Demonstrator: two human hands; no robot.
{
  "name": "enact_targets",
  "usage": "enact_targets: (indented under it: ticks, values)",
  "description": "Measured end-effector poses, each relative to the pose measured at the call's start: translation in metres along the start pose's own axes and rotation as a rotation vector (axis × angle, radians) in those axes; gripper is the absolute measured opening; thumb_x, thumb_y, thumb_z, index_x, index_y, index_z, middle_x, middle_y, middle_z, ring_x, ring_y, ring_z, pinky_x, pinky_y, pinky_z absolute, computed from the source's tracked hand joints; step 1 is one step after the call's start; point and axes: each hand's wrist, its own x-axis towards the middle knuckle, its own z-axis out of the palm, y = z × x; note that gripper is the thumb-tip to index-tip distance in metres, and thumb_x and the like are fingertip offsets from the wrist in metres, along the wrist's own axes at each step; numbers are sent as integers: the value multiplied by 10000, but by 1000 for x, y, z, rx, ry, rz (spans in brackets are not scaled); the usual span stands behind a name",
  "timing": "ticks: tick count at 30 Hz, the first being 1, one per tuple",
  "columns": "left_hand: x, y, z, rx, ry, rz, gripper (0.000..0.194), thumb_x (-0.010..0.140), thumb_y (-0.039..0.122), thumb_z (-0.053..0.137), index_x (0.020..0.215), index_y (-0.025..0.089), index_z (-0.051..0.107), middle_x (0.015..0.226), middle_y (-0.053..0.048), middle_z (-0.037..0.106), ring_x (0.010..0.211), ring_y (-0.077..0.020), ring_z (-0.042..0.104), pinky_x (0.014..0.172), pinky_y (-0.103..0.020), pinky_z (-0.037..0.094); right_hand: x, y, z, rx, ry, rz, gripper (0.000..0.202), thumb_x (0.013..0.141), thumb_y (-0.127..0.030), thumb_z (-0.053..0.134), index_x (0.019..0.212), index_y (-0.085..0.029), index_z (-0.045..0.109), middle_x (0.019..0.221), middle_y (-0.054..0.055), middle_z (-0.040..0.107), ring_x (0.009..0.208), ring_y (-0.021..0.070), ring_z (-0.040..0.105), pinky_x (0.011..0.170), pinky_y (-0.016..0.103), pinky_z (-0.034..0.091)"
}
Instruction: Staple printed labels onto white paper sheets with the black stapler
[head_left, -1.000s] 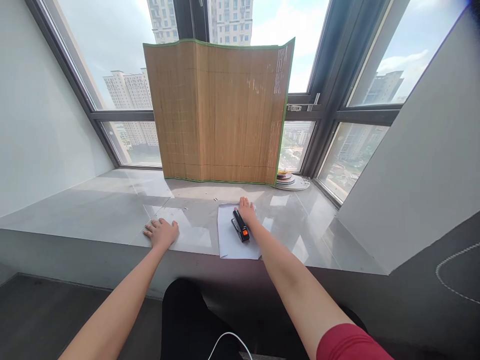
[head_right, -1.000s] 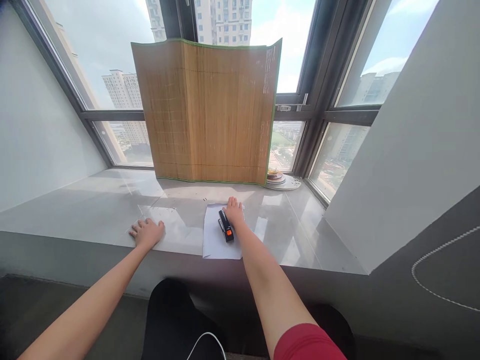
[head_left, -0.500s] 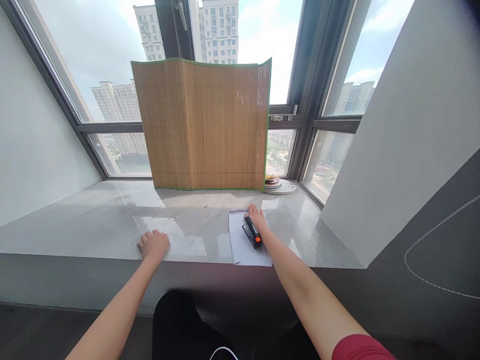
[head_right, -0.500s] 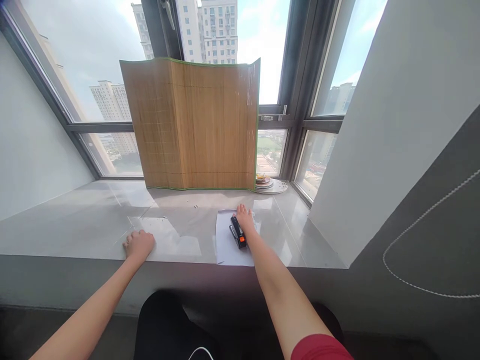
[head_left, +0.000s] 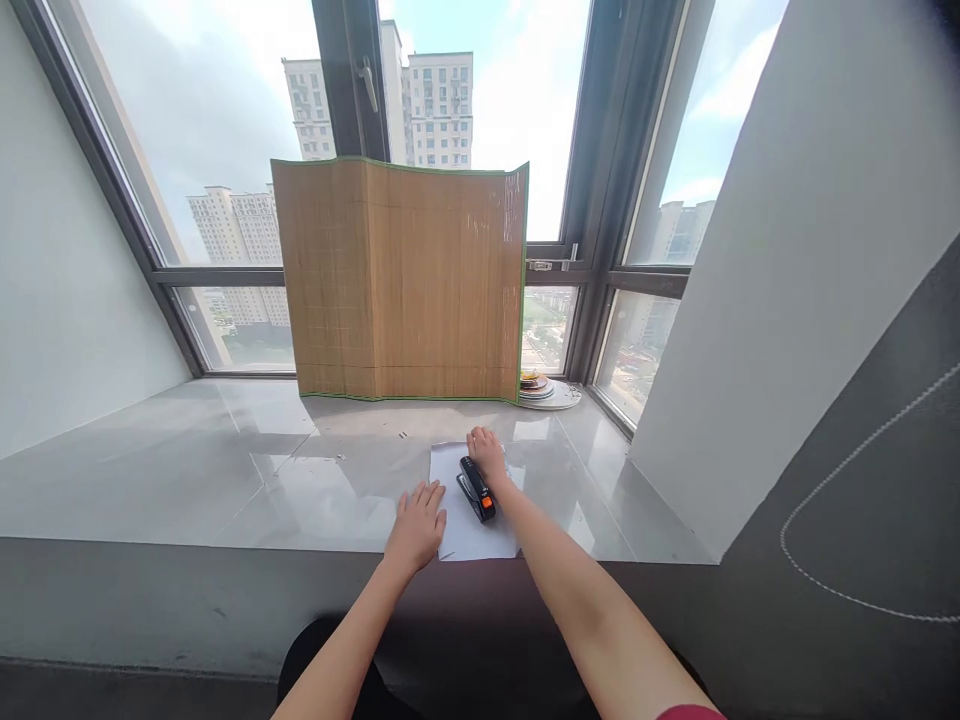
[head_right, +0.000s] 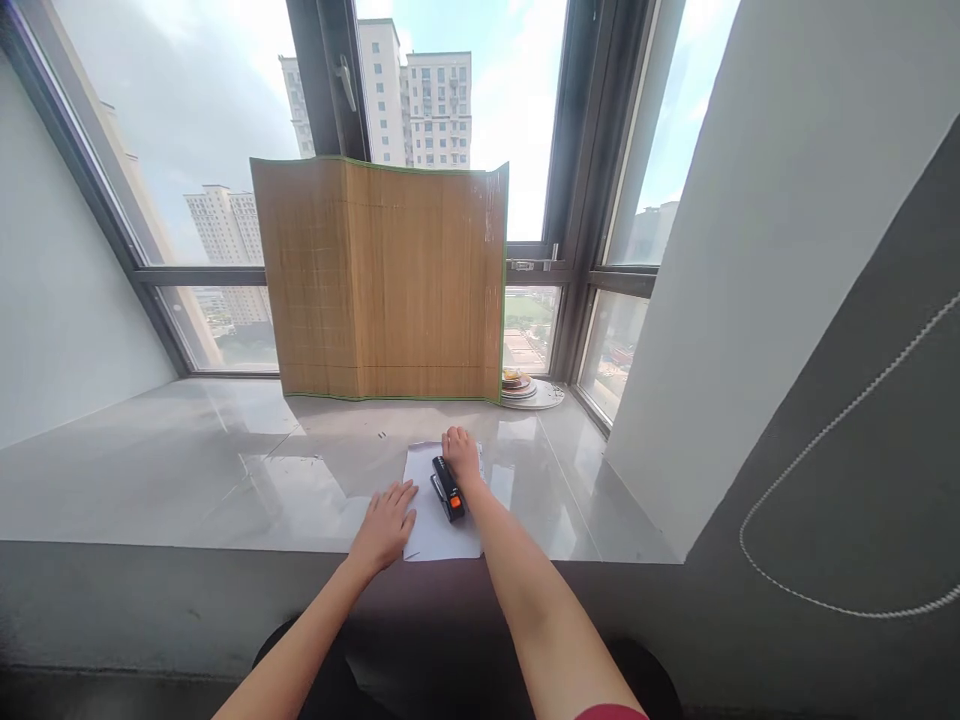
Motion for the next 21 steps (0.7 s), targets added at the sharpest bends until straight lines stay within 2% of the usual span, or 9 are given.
enact_targets:
  ticks: [2, 3, 5, 7, 9, 11, 13, 15, 21]
  values:
    - [-3, 1, -4, 37, -3, -11, 574, 1029, 352, 403, 1585, 275, 524, 1679, -120, 449, 1588, -361, 346, 1289, -645, 213, -16, -3, -6, 36, 15, 14, 555, 1135, -286, 115, 1118, -179, 659, 1099, 113, 742, 1041, 207, 689, 921, 315, 507]
    - [-4, 1, -6, 47, 2, -9, 573, 1034, 356, 396, 1584, 257, 522, 1675, -120, 457, 1582, -353, 355, 1289, -631, 224, -28, -4, -8, 72, 20, 12, 564, 1139, -323, 103, 1066, -199, 648, 1022, 82, 735, 951, 197, 687, 852, 295, 507]
    - [-5, 2, -10, 62, 16, -9, 571, 1044, 368, 379, 1579, 224, 517, 1663, -120, 474, 1569, -342, 370, 1287, -612, 236, -55, -3, -9, 163, 48, 10, 441, 1129, -469, 262, 1030, -227, 617, 981, 46, 708, 900, 197, 668, 786, 282, 490]
    - [-5, 4, -13, 65, 18, -16, 569, 1056, 391, 372, 1573, 202, 515, 1653, -128, 485, 1560, -340, 378, 1283, -603, 240, -84, -1, -8, 213, 85, 22, 330, 1009, -553, 571, 1069, -228, 593, 1062, 59, 687, 979, 232, 658, 798, 298, 486]
    - [-4, 6, -14, 54, 10, -17, 559, 1060, 409, 386, 1564, 209, 520, 1652, -129, 486, 1561, -344, 376, 1282, -602, 231, -107, 1, -7, 191, 87, 24, 345, 901, -442, 733, 1115, -217, 584, 1130, 86, 664, 1028, 260, 646, 815, 317, 487]
    - [-3, 6, -14, 34, 9, -13, 533, 1062, 402, 397, 1547, 230, 536, 1660, -123, 475, 1564, -344, 372, 1280, -606, 222, -122, 3, -6, 161, 79, -14, 263, 904, -286, 702, 1132, -208, 596, 1149, 101, 653, 1034, 264, 637, 839, 333, 490]
    - [-2, 5, -13, 11, 25, -15, 502, 1058, 382, 414, 1518, 244, 560, 1669, -128, 459, 1557, -346, 383, 1277, -608, 219, -129, 5, -8, 179, 99, -67, 238, 917, -168, 628, 1151, -209, 619, 1156, 105, 660, 1057, 267, 628, 896, 354, 492]
    - [-2, 2, -11, -12, 49, -19, 470, 1051, 379, 443, 1478, 247, 589, 1656, -146, 468, 1534, -351, 416, 1271, -601, 227, -130, 9, -10, 239, 114, -116, 319, 903, -107, 601, 1200, -216, 634, 1188, 104, 674, 1111, 274, 620, 963, 373, 488]
    - [-1, -2, -7, -112, 92, -10, 416, 1027, 362, 504, 1413, 250, 611, 1590, -164, 530, 1500, -366, 448, 1270, -595, 207, -123, 20, -9, 419, 77, -155, 408, 886, -104, 571, 1265, -227, 661, 1222, 96, 700, 1174, 278, 621, 1039, 412, 481]
